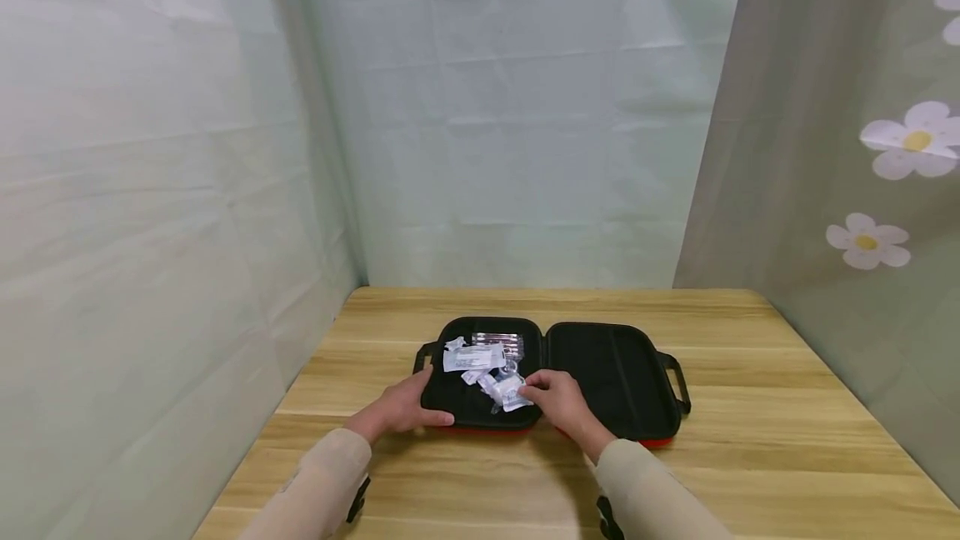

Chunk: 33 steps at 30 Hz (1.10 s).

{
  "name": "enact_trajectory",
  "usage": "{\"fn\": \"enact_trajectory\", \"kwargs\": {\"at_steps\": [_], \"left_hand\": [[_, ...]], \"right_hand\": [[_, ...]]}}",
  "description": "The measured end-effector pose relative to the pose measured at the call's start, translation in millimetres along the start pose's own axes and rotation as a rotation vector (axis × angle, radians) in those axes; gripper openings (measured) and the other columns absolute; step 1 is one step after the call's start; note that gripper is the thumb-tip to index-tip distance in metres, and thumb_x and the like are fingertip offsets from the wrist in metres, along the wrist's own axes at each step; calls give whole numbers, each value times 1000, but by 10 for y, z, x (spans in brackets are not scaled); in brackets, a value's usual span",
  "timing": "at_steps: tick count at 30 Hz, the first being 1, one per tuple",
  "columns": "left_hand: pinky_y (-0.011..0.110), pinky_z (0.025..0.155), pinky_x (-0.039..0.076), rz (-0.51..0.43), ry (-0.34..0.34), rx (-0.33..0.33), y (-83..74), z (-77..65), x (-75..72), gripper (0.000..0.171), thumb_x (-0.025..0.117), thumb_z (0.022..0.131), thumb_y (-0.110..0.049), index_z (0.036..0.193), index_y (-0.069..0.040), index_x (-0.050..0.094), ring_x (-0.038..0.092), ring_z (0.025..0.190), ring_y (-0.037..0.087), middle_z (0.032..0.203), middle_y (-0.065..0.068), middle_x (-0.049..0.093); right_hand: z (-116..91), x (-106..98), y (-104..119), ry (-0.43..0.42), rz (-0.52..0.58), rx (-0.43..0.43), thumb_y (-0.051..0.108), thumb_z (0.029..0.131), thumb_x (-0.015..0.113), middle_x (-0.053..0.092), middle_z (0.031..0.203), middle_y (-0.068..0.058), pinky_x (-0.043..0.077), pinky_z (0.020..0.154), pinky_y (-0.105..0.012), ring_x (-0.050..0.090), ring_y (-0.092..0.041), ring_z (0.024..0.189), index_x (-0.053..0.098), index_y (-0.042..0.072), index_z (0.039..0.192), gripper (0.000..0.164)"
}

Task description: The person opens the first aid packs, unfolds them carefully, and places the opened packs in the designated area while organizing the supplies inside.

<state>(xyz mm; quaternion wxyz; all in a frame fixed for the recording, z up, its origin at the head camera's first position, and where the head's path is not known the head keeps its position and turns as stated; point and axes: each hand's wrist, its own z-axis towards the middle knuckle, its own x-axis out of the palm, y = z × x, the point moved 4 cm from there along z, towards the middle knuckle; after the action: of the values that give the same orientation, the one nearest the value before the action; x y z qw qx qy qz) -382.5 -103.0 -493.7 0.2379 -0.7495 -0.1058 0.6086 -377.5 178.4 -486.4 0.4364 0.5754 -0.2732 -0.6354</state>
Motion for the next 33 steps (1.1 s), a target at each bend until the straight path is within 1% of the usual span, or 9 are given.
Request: {"fn": "enact_trajectory", "kwargs": {"at_steps": [6,11,18,25,29,33], "left_hand": [[58,112,28,1,-2,12,42,15,-2,116,80,73,-61,153,4,27,35,140,42,153,25,35],[57,112,27,-19,4,-1,68,10,-18,118,79,73,-62,155,3,25,33,141,42,155,24,33],[58,113,27,-23,8,-8,85,-15,-35,118,80,72,-62,154,3,25,32,141,43,155,25,32],[60,112,25,-26,11,-26,117,-41,-42,119,79,71,-64,155,2,25,32,141,43,155,24,32],[60,112,26,-25,8,-25,125,-49,-37,120,79,71,-64,154,2,25,32,141,43,155,25,33],[60,112,26,-25,7,-33,136,-66,-37,120,80,70,-64,155,1,26,32,141,43,155,24,32]], "right_hand": [[34,-56,-27,-25,63,33,11,88,75,63,72,2,46,63,-28,53,-13,68,72,3,85,9],[78,-153,-51,-70,118,85,11,89,74,64,74,-1,47,62,-29,55,-15,68,73,1,87,10],[143,-353,-95,-149,142,159,15,89,76,68,79,-4,47,64,-29,58,-17,70,74,0,91,16],[187,-554,-141,-182,193,223,13,92,72,70,81,-8,55,65,-29,64,-19,69,73,-3,99,18],[203,-680,-175,-219,212,248,12,94,70,69,81,-9,55,66,-28,63,-18,69,71,-5,102,19],[221,-803,-199,-232,223,264,14,95,68,69,85,-11,54,64,-26,62,-18,69,70,-5,105,22]]}}
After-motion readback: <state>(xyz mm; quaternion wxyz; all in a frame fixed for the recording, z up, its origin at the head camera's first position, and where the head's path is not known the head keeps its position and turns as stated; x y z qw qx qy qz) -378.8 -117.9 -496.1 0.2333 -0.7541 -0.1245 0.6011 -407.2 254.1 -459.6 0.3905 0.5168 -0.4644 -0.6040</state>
